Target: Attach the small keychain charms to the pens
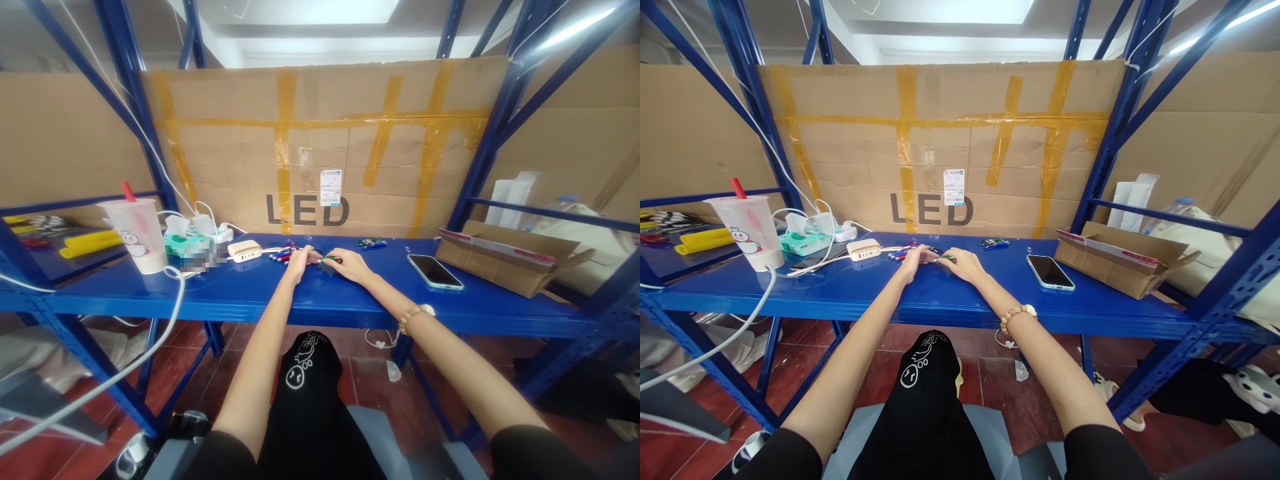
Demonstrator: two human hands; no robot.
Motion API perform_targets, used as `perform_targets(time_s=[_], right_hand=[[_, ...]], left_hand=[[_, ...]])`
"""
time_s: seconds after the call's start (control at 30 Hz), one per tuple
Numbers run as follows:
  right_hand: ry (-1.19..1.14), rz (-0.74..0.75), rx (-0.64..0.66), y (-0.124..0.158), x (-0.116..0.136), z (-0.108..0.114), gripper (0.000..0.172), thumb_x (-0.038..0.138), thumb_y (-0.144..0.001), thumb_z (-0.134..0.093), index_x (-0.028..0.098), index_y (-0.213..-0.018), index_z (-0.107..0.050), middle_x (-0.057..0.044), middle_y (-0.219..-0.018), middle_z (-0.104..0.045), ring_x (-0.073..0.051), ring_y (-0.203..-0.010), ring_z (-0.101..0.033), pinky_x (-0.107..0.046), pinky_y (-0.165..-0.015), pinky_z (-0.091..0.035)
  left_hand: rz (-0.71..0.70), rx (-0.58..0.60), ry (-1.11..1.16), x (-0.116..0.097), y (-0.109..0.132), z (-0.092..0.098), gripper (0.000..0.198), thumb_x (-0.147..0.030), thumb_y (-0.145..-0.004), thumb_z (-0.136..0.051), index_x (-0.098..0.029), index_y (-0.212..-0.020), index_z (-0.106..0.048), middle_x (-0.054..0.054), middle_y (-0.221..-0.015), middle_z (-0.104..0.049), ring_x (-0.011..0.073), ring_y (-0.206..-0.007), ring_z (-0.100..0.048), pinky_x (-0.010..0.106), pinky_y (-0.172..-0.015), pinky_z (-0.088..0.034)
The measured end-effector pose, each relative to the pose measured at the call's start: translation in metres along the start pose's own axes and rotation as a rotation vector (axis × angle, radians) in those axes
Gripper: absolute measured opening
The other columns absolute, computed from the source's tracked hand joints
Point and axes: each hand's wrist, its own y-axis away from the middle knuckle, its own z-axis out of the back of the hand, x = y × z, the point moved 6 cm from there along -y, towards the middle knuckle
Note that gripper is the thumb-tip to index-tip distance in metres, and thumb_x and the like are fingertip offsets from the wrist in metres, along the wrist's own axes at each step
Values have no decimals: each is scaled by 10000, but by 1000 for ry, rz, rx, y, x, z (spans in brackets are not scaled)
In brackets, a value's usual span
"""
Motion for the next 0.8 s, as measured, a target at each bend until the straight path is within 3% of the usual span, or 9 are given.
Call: perform_targets(time_s=[0.8], right_hand=[[19,-10,32,-3,-6,-5,288,438,-873,-427,253,-885,-648,0,-923,-659,-152,-808,-580,-234,-652,-384]], left_hand=[[11,1,5,-2,2,0,373,-361,-736,-405,-138,-655,-693,96,-750,-711,221,-790,-645,360,-840,-447]])
